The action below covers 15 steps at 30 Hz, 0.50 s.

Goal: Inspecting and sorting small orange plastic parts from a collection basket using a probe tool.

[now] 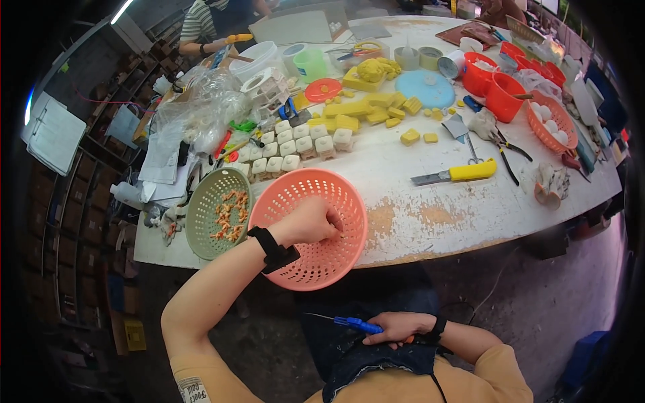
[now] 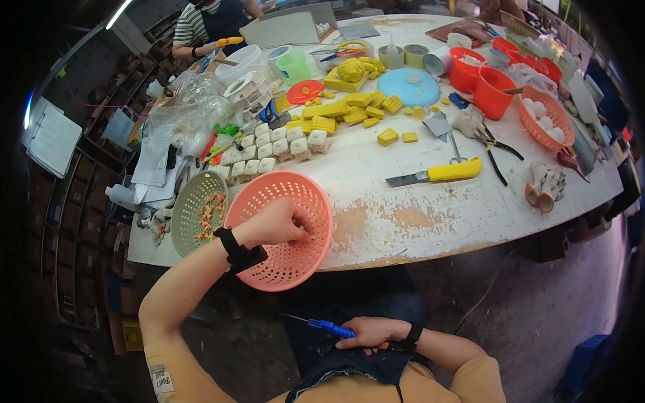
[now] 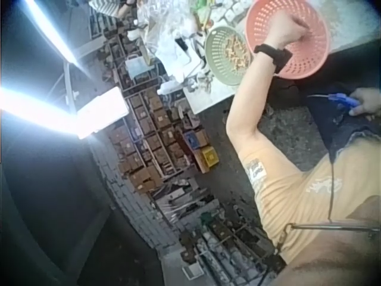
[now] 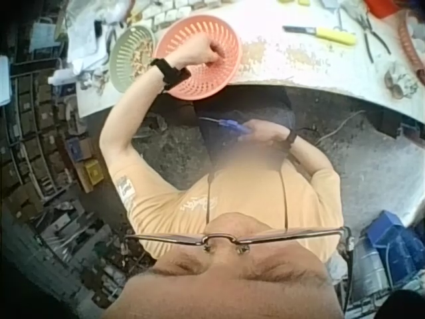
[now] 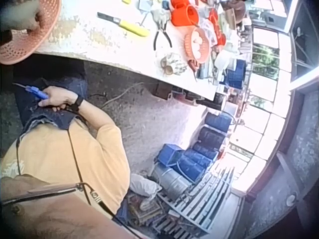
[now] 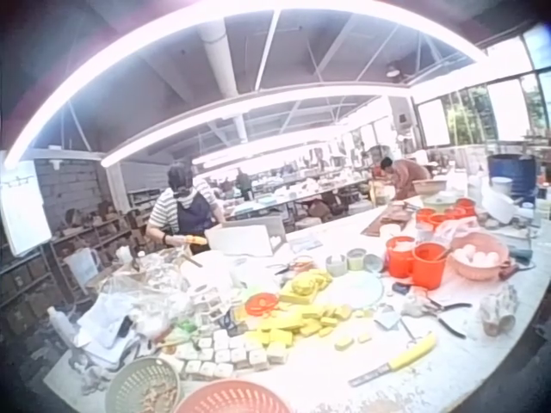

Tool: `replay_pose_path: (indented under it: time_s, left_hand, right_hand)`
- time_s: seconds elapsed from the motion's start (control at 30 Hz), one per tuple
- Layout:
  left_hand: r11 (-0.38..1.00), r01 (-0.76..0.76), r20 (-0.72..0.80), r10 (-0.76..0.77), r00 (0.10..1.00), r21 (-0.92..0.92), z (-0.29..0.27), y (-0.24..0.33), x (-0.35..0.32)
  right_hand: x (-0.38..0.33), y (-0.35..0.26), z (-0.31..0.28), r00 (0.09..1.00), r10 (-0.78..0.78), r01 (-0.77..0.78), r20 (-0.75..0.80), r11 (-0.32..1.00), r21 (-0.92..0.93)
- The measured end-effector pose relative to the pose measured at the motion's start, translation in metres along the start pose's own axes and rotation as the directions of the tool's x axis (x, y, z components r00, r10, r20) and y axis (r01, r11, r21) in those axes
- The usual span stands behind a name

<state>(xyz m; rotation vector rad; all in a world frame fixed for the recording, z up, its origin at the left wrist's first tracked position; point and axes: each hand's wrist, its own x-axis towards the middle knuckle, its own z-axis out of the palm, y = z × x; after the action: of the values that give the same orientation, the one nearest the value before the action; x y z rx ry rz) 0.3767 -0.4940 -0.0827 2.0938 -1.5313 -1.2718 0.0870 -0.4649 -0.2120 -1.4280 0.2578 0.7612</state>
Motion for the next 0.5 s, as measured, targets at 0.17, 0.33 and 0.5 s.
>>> replay_pose_path:
  time_s: [0.17,0.33,0.5]
  left_hand:
    - [0.963,-0.122,-0.047,0.137,0.989,0.240,0.016,-0.006,0.010]
    - [0.926,-0.137,-0.008,0.149,0.989,0.351,0.016,0.004,0.004]
    - [0.879,0.007,0.032,0.009,0.999,-0.476,-0.036,0.018,-0.036]
  right_hand:
    - [0.001,0.004,0.001,1.000,-0.009,0.010,-0.009,1.000,0.017]
    - [-0.004,-0.005,-0.001,1.000,0.020,-0.020,0.007,1.000,-0.005]
    - [-0.003,0.000,0.000,1.000,0.017,-0.017,-0.002,1.000,0.007]
